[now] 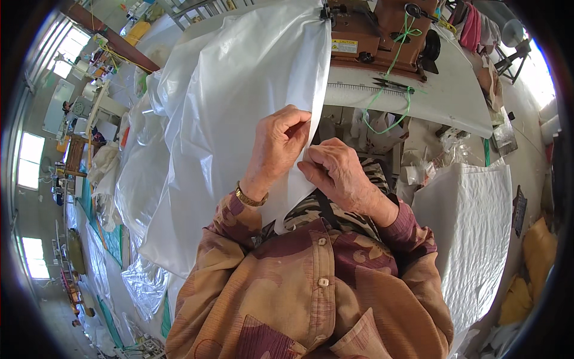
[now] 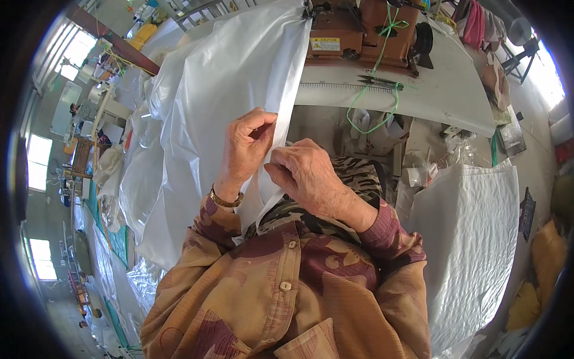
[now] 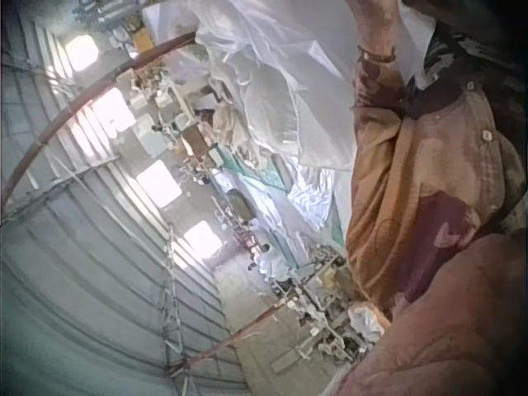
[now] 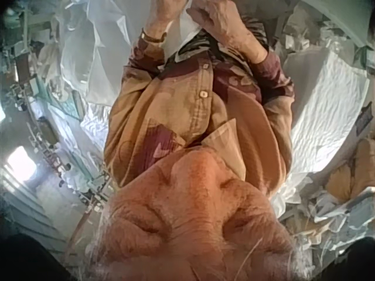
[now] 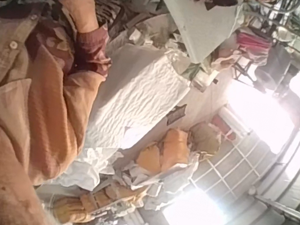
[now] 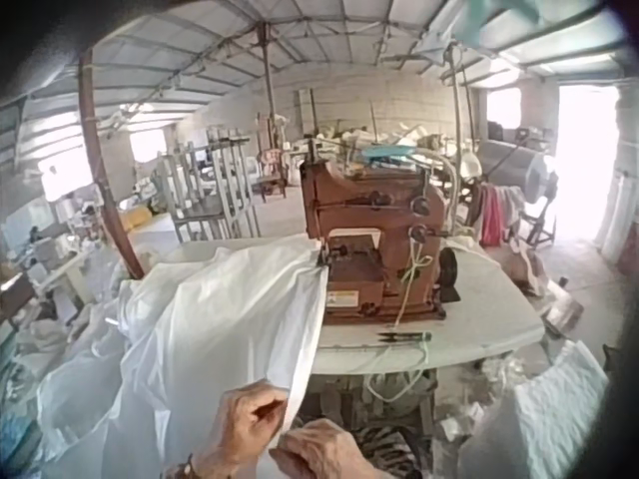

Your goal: The person aligns the edges of a large white woven sack and sews them using a sewing machine. They repeatedly guide the fabric through the machine, cut the thread, and reposition the material to continue stitching along the seam. The person also handles a clear plastic bag, folding and manipulating it on the work surface.

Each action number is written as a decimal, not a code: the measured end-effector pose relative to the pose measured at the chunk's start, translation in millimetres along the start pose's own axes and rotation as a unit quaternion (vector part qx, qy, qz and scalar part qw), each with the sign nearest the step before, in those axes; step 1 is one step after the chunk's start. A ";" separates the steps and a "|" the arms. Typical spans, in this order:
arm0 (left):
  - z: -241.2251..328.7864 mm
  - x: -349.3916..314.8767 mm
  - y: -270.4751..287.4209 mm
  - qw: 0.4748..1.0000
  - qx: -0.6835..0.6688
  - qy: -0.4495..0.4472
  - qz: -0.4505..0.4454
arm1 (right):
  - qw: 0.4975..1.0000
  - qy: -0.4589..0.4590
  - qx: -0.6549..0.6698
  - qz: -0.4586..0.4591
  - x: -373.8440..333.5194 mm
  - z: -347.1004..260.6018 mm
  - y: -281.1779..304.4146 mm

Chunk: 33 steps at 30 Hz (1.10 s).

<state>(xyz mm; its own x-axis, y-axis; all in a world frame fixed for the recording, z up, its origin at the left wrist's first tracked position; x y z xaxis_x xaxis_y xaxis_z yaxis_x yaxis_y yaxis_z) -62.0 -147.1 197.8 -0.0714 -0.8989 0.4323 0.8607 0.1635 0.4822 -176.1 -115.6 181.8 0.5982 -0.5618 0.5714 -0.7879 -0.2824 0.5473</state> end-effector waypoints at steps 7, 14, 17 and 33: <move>-18.1 0.2 5.9 0.980 -0.092 0.166 -0.064 | 0.996 0.062 -0.056 -0.001 9.9 -11.3 -11.7; -32.7 7.0 34.9 0.986 -0.058 0.154 0.001 | 0.955 -0.064 0.224 0.182 -9.0 55.8 -18.7; -13.6 24.4 59.1 0.992 0.033 0.118 -0.020 | 0.903 -0.191 0.183 0.338 -20.3 122.0 -58.0; -51.2 1.4 -11.7 0.910 0.361 -0.099 -0.178 | 0.993 -0.105 -0.034 0.051 52.1 149.5 -171.5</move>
<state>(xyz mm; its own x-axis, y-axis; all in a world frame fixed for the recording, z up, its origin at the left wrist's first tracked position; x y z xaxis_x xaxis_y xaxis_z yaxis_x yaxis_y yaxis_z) -46.3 -171.1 153.7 -0.4309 -0.8684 0.2453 0.2153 0.1650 0.9625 -31.7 -212.7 26.2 0.4670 -0.7366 0.4892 -0.8266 -0.1673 0.5373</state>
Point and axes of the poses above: each hand's wrist, its own x-axis towards the middle knuckle, its own y-axis out of the back of the hand, z = x × y, the point moved 8 cm from there along x, towards the middle knuckle, and after that the axes turned 8 degrees about y, right-handed, at the moved point
